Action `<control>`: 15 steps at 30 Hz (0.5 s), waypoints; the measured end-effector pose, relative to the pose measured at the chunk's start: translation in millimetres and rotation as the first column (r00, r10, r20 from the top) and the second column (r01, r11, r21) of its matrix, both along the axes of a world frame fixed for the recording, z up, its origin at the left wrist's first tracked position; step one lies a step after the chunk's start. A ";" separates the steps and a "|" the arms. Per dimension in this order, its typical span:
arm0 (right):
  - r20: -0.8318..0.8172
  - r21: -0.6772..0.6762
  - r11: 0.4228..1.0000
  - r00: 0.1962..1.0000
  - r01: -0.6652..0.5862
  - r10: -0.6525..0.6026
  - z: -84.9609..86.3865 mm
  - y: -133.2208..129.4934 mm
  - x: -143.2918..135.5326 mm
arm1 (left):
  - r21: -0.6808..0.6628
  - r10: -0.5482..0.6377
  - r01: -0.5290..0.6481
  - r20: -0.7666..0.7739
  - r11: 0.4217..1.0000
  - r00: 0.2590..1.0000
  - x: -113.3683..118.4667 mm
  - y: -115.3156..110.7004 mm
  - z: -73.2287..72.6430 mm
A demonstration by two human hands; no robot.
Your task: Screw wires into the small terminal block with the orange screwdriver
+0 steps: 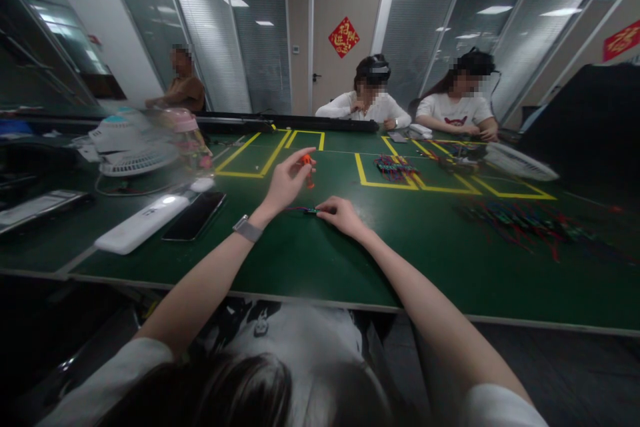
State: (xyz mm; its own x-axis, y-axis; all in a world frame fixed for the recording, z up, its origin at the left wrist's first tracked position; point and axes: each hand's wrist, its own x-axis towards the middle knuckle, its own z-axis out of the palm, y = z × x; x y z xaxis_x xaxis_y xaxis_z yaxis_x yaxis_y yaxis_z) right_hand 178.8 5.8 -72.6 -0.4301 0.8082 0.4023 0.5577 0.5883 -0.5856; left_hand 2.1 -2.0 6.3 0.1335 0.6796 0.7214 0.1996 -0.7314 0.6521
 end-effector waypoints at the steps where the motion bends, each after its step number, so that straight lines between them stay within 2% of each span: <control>1: -0.002 -0.002 1.000 1.000 0.001 -0.001 0.0 -0.1 0.0 | 0.038 0.045 -0.045 -0.019 0.998 0.999 -0.2 -0.8 0.3; 5: 0.001 -0.009 1.000 1.000 0.009 -0.009 1.0 -0.6 -0.5 | 0.201 0.266 -0.245 -0.086 0.949 0.960 -0.2 -3.1 -0.7; 8: -0.003 -0.013 1.000 1.000 0.008 -0.008 1.8 -1.0 -1.0 | 0.260 0.327 -0.286 -0.130 0.922 0.936 0.5 -3.9 -2.3; 11: -0.007 -0.016 1.000 1.000 0.008 -0.008 1.6 -0.8 -1.1 | 0.236 0.247 -0.207 -0.156 0.949 0.956 1.8 -3.8 -3.1; 15: -0.014 -0.008 1.000 1.000 0.012 -0.012 -0.5 0.6 -0.8 | 0.082 0.012 -0.005 -0.088 0.997 0.996 2.3 -0.6 -3.3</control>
